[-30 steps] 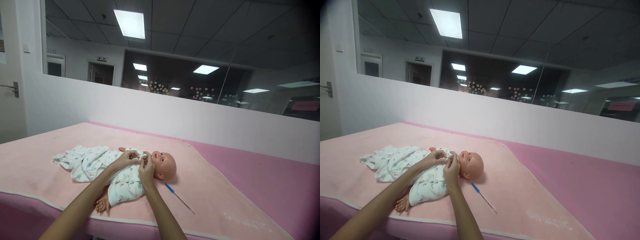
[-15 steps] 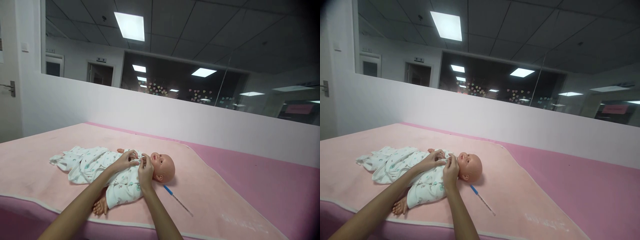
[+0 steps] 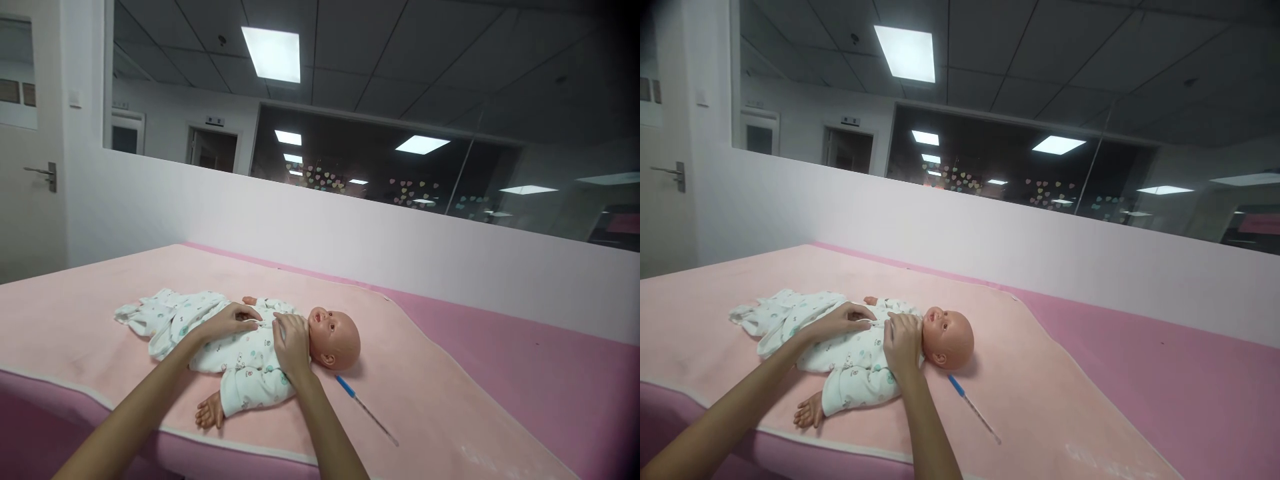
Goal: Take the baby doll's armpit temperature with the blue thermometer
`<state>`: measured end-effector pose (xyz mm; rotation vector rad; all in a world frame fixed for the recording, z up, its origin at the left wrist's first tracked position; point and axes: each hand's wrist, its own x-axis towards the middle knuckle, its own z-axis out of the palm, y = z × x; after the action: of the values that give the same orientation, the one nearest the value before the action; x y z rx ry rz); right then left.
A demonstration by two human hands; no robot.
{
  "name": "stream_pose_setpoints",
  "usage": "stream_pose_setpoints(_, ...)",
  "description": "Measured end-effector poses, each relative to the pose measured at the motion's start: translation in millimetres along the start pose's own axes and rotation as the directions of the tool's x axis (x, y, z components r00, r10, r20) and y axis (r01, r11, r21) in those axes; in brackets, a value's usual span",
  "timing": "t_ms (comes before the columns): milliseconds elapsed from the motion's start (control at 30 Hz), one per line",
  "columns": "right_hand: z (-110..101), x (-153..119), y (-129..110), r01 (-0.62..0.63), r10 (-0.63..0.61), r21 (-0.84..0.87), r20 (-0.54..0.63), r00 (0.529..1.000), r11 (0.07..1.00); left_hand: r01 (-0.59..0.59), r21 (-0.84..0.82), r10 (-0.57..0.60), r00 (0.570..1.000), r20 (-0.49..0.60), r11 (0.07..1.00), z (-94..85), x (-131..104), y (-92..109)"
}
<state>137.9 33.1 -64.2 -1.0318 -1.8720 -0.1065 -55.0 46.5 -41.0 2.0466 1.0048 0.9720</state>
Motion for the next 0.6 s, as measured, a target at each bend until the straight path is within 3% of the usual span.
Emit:
stream_pose_setpoints(100,-1.0,3.5,-2.1,-0.025,0.025,0.015,0.001,1.000,1.000,-0.053,0.010,0.053,0.998,-0.037,0.999,5.5,-0.3,-0.5)
stream_pose_setpoints(300,2.7,4.5,-1.6,-0.044,0.044,0.034,-0.013,0.999,0.998,-0.122,0.016,0.122,0.992,0.004,0.992,8.8,0.4,4.0)
stream_pose_setpoints(600,3.4,5.0,-2.4,-0.001,0.000,-0.033,-0.019,1.000,0.999,-0.083,0.036,0.088,0.987,-0.138,0.996,15.9,-1.0,7.0)
